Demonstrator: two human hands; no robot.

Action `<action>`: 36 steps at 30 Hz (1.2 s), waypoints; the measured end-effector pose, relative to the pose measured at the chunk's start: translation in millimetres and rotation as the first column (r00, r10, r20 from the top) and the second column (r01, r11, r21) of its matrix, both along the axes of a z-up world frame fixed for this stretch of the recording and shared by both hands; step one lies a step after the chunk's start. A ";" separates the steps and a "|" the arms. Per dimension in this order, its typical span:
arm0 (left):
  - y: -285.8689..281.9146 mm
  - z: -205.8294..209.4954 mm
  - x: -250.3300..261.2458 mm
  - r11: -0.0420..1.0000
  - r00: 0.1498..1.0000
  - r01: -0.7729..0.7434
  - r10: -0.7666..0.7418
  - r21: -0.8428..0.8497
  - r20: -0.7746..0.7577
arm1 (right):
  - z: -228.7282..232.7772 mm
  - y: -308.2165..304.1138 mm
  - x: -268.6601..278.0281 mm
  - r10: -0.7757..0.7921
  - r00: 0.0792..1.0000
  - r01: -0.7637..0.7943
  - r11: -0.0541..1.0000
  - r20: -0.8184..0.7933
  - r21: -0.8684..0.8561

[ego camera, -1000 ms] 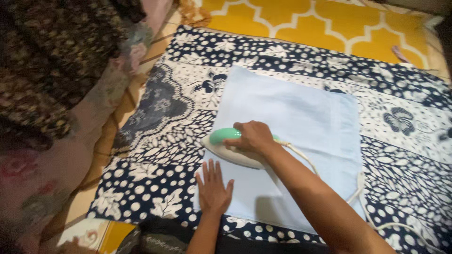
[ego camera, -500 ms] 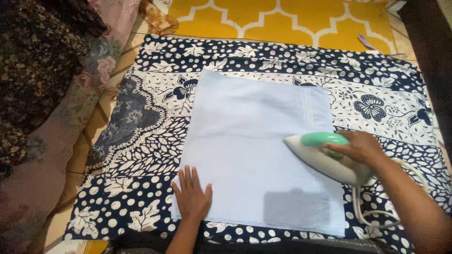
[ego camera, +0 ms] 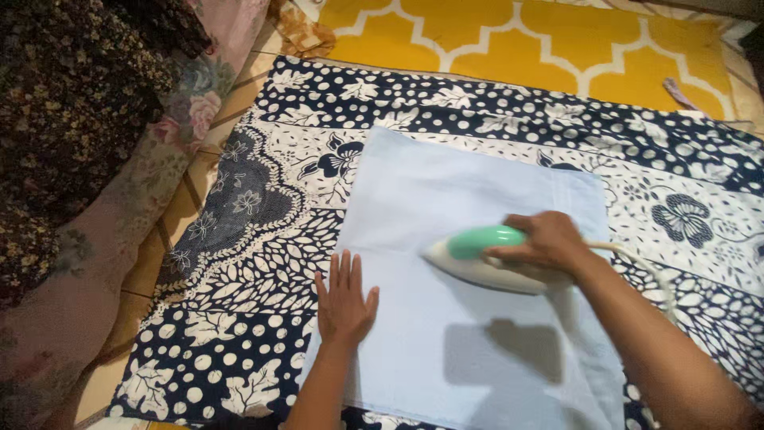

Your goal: The person irons a blue cloth with an iron on a mat on the floor, then folds the cloth into a rectangle.

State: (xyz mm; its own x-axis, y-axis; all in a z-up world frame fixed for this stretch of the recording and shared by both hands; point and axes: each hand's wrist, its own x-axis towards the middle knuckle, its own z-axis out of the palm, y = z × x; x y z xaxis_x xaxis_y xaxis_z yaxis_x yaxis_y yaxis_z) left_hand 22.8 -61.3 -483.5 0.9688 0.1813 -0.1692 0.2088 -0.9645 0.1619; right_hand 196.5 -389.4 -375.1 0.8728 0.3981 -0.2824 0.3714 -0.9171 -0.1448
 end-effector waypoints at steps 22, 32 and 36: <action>3.1 12.1 6.3 0.996 0.983 0.002 -0.018 -0.086 -0.185 | 1.1 217.4 155.1 -0.250 0.942 0.202 0.955 0.223 0.218; 4.5 23.5 3.7 0.997 0.987 0.000 -0.014 -0.082 -0.162 | 4.3 151.3 89.5 -0.479 0.874 0.473 0.877 0.077 0.086; 3.2 19.7 1.5 0.996 0.991 0.007 -0.018 -0.087 -0.134 | 12.8 98.3 14.0 -0.487 0.873 0.487 0.873 0.032 -0.007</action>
